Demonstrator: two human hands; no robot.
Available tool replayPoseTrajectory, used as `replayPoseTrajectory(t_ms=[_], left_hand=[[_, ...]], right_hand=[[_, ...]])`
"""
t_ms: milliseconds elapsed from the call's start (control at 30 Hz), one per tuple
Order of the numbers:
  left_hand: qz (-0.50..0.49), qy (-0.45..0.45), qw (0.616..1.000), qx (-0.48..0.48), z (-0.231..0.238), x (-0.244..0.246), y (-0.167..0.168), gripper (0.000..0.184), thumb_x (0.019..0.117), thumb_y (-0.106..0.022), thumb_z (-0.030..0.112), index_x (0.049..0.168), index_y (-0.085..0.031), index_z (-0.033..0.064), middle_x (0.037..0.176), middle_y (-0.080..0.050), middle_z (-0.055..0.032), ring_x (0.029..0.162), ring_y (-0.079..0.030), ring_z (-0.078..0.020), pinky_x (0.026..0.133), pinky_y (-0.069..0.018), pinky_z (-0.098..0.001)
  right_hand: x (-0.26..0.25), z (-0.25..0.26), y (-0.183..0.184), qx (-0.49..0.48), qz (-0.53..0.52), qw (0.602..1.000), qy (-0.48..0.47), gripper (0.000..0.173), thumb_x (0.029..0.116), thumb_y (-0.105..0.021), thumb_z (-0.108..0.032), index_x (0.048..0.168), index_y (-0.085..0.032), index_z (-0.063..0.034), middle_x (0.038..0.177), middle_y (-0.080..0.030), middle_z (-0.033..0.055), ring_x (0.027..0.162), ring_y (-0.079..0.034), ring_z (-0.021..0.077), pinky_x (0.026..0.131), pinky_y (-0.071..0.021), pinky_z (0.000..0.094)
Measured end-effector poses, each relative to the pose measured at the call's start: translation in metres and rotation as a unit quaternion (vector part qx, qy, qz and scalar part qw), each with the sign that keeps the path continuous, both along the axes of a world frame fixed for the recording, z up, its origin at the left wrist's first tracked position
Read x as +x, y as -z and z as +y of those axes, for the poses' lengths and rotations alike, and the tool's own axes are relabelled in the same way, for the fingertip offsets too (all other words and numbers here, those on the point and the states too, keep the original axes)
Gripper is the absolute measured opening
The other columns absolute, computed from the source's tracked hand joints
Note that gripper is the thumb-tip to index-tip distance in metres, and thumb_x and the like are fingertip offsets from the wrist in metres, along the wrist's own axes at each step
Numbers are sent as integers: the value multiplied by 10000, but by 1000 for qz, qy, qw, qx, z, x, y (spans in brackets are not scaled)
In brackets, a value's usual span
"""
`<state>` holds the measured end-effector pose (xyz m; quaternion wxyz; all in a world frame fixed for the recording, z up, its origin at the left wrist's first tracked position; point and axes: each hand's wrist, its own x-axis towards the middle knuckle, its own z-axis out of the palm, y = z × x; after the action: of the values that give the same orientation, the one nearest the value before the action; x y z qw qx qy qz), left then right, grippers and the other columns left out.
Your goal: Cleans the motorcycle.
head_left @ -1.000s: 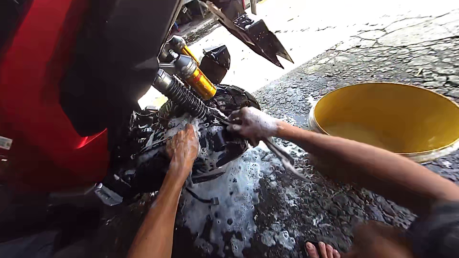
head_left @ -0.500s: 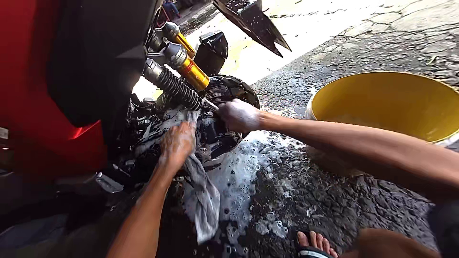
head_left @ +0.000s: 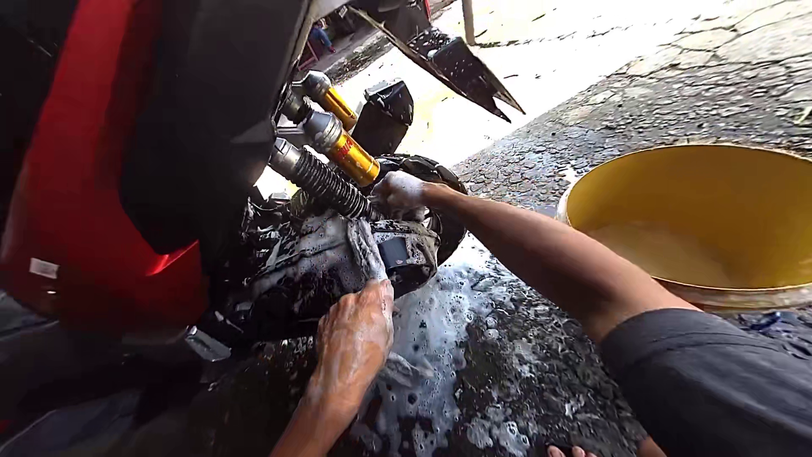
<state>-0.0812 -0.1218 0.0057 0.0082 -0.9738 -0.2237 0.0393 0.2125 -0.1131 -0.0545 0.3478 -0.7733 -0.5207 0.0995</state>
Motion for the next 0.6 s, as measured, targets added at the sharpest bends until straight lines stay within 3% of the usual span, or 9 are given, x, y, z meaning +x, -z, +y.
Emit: replayPoseTrajectory(t_ms=[67, 167, 267, 333, 433, 500, 600], left_hand=[[23, 13, 999, -25, -2, 18, -10, 468, 1107, -357, 369, 1251, -655, 38, 1136, -683, -219, 1121, -648, -385, 927, -492, -569], [1, -3, 1000, -20, 2, 63, -10, 571, 1032, -496, 546, 1123, -665, 8, 1103, -676, -231, 1085, -654, -399, 889, -504, -604], [-41, -26, 999, -18, 40, 100, 1, 535, 1080, -436, 436, 1225, -610, -48, 1247, -614, -302, 1189, -595, -472, 936, -465, -663], [-63, -57, 996, -17, 58, 109, 8, 525, 1102, -370, 398, 1219, -622, -47, 1234, -624, -306, 1182, -603, -471, 934, -475, -655], [-51, -68, 996, 5, 59, 109, 6, 484, 1111, -333, 347, 1251, -629, -9, 1249, -635, -269, 1210, -599, -431, 964, -470, -607], [-53, -67, 996, 6, 59, 104, 11, 487, 1114, -326, 345, 1268, -630, -2, 1239, -650, -260, 1205, -610, -421, 965, -467, -591], [-66, -75, 995, -15, 57, 100, 11, 533, 1114, -318, 382, 1332, -606, -11, 1176, -675, -276, 1137, -650, -435, 929, -492, -590]], right_hand=[[-8, -12, -8, -15, 2, 1000, -25, 187, 985, -565, -48, 1087, -708, 17, 963, -692, 202, 876, -665, 337, 798, -514, 553], [-38, -53, -31, -83, -72, 993, -33, 142, 957, -608, -62, 1037, -700, 12, 918, -681, 189, 855, -667, 350, 765, -518, 563], [-68, -120, -48, -108, -128, 986, -20, 99, 967, -610, -85, 936, -679, -21, 811, -644, 146, 787, -649, 330, 698, -494, 540], [-69, -156, -50, -100, -126, 987, -13, 130, 986, -570, -57, 979, -699, -41, 791, -652, 115, 756, -656, 293, 690, -515, 511], [-49, -158, -52, -52, -118, 991, 30, 111, 947, -594, -21, 914, -698, -34, 746, -643, 110, 703, -648, 279, 639, -505, 504], [-41, -154, -45, -21, -77, 995, 64, 104, 893, -645, -31, 794, -678, -43, 653, -604, 87, 597, -606, 241, 544, -467, 470], [-48, -159, -28, -109, 98, 987, 71, 238, 980, -634, -139, 780, -649, -11, 608, -560, 63, 530, -552, 175, 527, -474, 398]])
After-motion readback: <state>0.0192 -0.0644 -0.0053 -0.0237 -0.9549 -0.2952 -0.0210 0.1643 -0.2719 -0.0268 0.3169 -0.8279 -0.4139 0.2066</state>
